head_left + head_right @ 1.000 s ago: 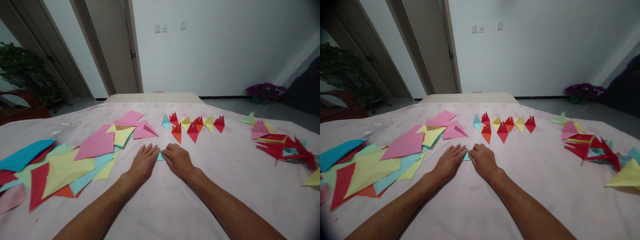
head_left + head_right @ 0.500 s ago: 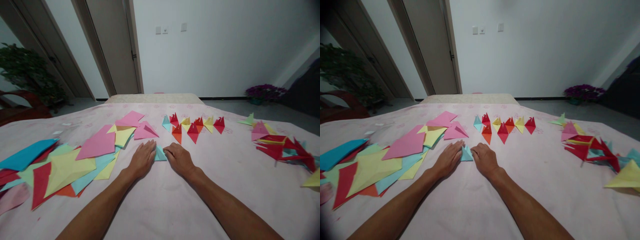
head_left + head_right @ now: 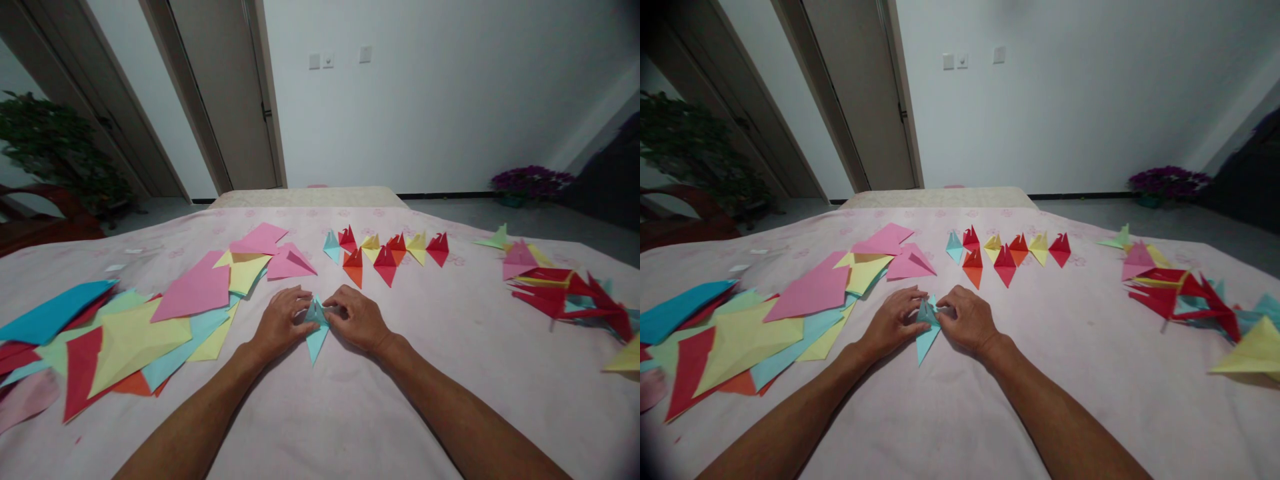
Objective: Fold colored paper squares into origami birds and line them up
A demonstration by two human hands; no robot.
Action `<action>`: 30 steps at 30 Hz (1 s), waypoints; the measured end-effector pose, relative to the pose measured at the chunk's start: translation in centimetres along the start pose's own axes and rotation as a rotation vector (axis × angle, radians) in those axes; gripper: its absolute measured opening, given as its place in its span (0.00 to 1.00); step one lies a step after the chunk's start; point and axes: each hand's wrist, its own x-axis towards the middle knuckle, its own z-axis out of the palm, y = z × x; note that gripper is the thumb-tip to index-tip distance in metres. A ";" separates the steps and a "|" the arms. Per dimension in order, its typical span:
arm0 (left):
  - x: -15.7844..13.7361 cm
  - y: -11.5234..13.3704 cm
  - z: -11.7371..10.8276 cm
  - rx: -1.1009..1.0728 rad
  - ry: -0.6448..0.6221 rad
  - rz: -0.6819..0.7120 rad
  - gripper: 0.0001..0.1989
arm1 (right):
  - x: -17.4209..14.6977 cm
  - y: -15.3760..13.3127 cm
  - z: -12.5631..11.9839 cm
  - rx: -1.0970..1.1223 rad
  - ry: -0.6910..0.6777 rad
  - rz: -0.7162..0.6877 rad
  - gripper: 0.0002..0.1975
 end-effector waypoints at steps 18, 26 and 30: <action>0.1 0.6 0.3 0.177 -0.214 0.000 0.26 | 0.3 0.4 -0.1 0.059 -0.075 -0.089 0.07; 0.7 1.1 0.3 -0.079 0.017 -0.095 0.08 | 0.6 0.5 0.5 0.113 -0.040 -0.051 0.06; 0.6 1.5 0.8 -0.242 0.140 -0.207 0.06 | 0.6 0.7 0.5 0.103 -0.013 -0.125 0.07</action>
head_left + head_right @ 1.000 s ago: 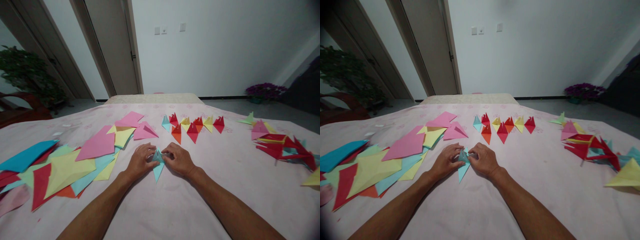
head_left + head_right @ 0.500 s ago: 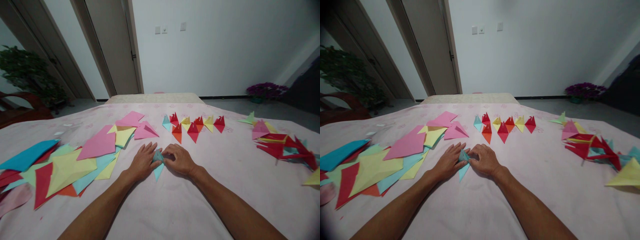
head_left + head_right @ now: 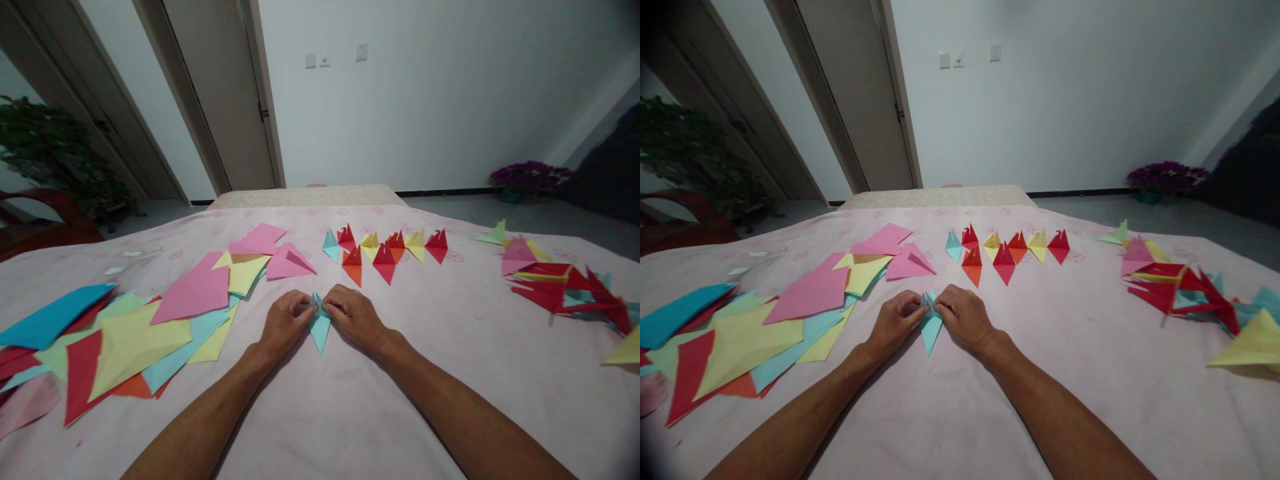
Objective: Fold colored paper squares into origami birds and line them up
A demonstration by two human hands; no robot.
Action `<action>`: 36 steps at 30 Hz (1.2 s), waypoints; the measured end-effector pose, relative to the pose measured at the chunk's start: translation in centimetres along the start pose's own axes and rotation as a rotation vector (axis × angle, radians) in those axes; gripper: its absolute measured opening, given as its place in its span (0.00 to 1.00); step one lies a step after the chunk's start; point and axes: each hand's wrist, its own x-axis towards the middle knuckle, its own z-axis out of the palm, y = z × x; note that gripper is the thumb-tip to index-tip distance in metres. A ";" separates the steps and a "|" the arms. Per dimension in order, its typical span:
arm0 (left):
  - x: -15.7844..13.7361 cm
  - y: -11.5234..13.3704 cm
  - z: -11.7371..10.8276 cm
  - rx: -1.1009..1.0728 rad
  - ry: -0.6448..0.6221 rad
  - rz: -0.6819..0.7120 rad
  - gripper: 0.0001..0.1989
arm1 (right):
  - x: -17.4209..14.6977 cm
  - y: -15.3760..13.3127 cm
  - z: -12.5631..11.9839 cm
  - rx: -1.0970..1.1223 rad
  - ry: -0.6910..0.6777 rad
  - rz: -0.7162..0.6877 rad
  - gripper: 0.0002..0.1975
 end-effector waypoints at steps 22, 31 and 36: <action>1.9 -2.4 -0.3 0.534 -0.459 0.225 0.50 | 0.0 0.7 0.3 -0.242 -0.078 0.084 0.27; 0.3 -2.7 -1.4 0.627 -0.459 0.131 0.56 | 0.2 2.0 0.6 -0.181 -0.114 0.150 0.27; -3.2 -2.3 -1.9 0.712 -0.312 0.056 0.47 | 0.4 2.2 0.6 -0.143 -0.129 0.200 0.27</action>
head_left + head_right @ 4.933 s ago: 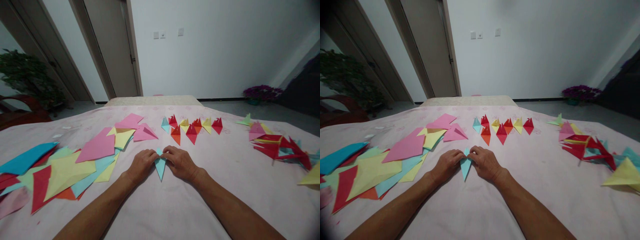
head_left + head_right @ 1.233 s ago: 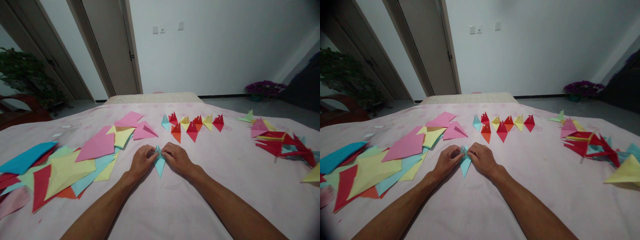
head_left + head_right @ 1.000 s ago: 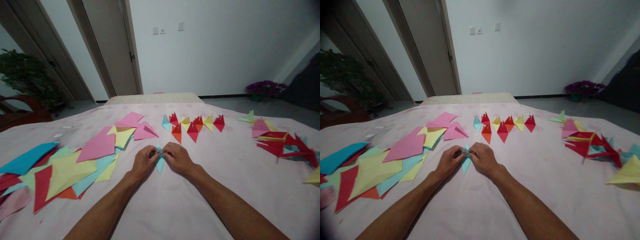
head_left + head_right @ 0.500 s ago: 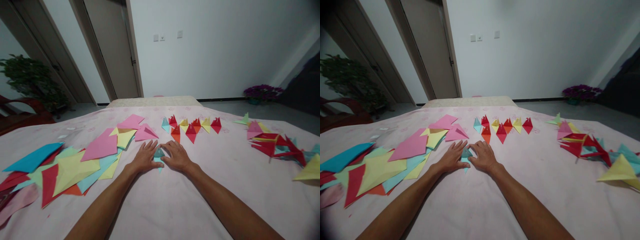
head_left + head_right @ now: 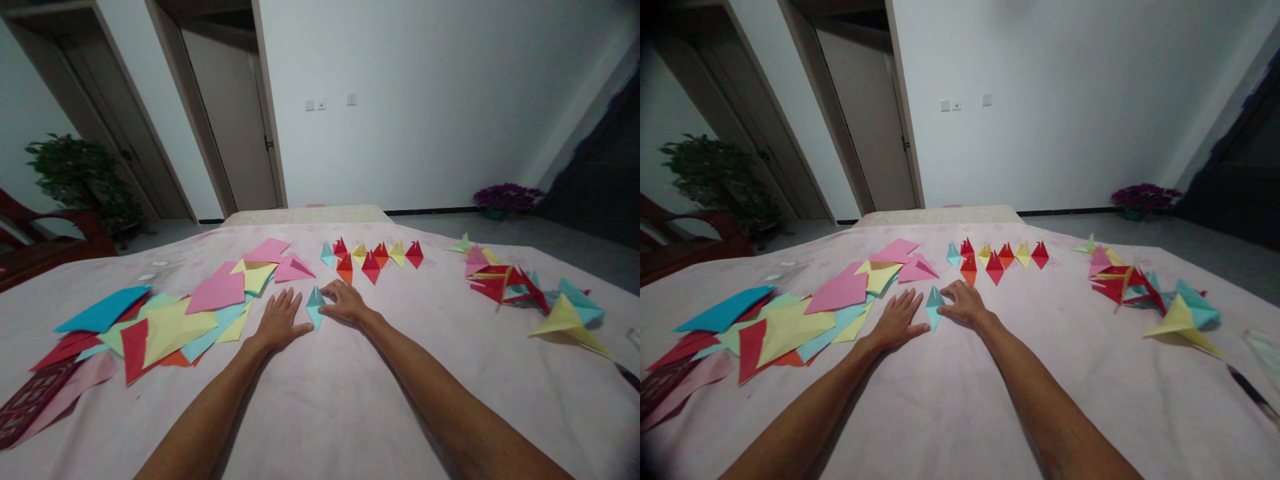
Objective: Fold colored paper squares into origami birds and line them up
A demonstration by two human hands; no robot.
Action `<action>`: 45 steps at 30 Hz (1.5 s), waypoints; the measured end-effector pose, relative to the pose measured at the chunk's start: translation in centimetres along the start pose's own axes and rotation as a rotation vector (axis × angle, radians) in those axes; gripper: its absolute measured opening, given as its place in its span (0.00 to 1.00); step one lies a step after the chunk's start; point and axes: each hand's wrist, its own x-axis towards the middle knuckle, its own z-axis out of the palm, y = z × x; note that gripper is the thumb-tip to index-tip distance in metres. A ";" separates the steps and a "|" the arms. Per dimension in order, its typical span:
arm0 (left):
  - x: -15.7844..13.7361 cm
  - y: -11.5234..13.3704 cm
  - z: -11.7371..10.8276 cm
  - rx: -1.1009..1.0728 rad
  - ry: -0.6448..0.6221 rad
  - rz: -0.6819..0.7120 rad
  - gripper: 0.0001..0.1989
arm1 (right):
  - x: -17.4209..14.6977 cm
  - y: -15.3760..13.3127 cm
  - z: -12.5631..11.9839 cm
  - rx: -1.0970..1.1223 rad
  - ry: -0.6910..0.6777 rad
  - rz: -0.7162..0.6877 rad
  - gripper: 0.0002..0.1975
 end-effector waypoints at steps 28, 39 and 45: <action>1.2 3.0 -1.2 -0.463 0.610 -0.220 0.12 | 0.9 -3.3 1.0 0.614 0.207 -0.004 0.14; 2.0 4.2 -0.9 -0.728 0.597 -0.131 0.06 | 0.7 -3.2 1.4 0.739 0.312 0.052 0.10; 2.0 4.3 -1.3 -0.740 0.538 -0.124 0.03 | 0.6 -3.4 1.5 0.732 0.286 0.078 0.12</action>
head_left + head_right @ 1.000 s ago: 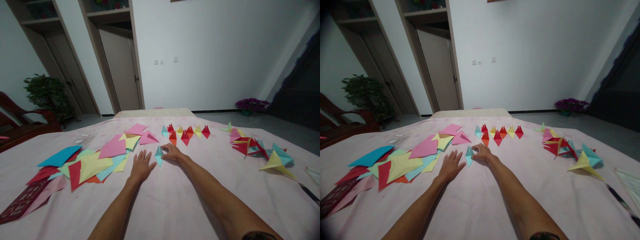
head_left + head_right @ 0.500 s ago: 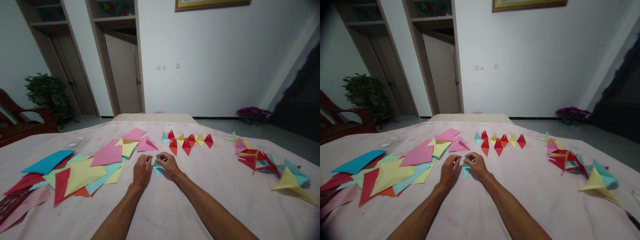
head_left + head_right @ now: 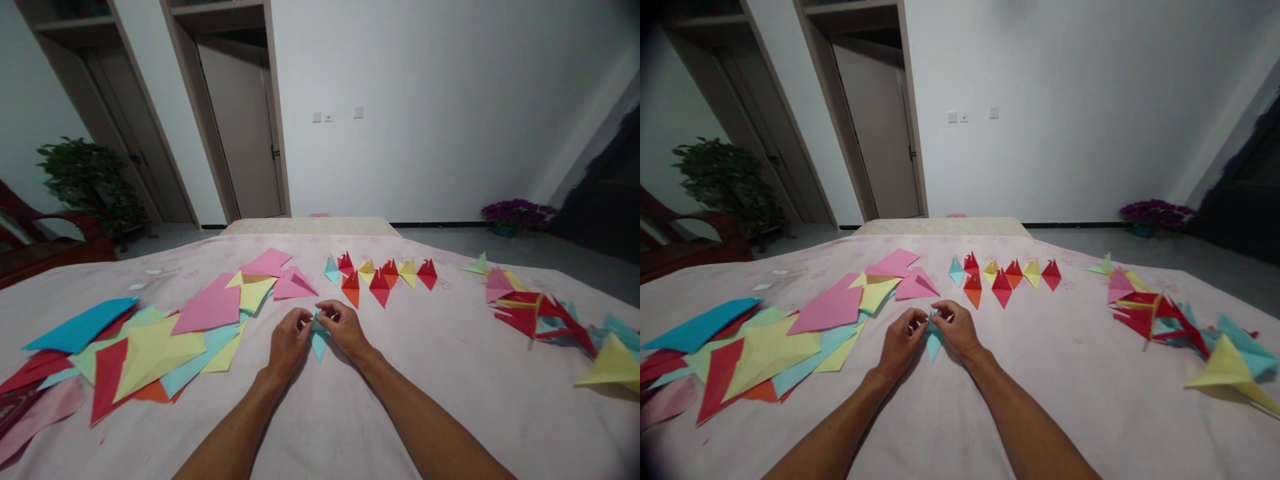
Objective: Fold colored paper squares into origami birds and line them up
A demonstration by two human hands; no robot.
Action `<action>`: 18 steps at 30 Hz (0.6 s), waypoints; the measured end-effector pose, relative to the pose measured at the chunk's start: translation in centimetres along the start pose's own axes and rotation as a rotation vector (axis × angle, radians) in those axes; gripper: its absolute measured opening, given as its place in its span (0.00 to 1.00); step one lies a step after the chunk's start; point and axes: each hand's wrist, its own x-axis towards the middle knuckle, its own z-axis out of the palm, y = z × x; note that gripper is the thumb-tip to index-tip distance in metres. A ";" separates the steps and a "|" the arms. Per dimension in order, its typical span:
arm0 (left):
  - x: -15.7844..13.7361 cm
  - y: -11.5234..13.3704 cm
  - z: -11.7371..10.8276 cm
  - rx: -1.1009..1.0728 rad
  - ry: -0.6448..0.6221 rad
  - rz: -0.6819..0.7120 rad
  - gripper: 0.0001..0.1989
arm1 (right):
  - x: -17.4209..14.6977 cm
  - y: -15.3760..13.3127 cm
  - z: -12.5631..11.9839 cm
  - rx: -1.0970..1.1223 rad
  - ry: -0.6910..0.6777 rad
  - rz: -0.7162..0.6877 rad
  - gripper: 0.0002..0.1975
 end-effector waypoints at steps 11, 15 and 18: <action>0.1 -0.2 0.1 -0.016 -0.018 -0.015 0.02 | 0.0 0.1 0.1 -0.104 -0.013 -0.013 0.05; 0.1 -0.1 0.1 -0.005 -0.020 -0.020 0.03 | -0.1 0.1 0.2 -0.134 -0.015 -0.026 0.05; 0.1 -0.1 0.1 0.004 -0.013 -0.026 0.03 | -0.1 0.2 0.3 -0.131 -0.013 -0.041 0.04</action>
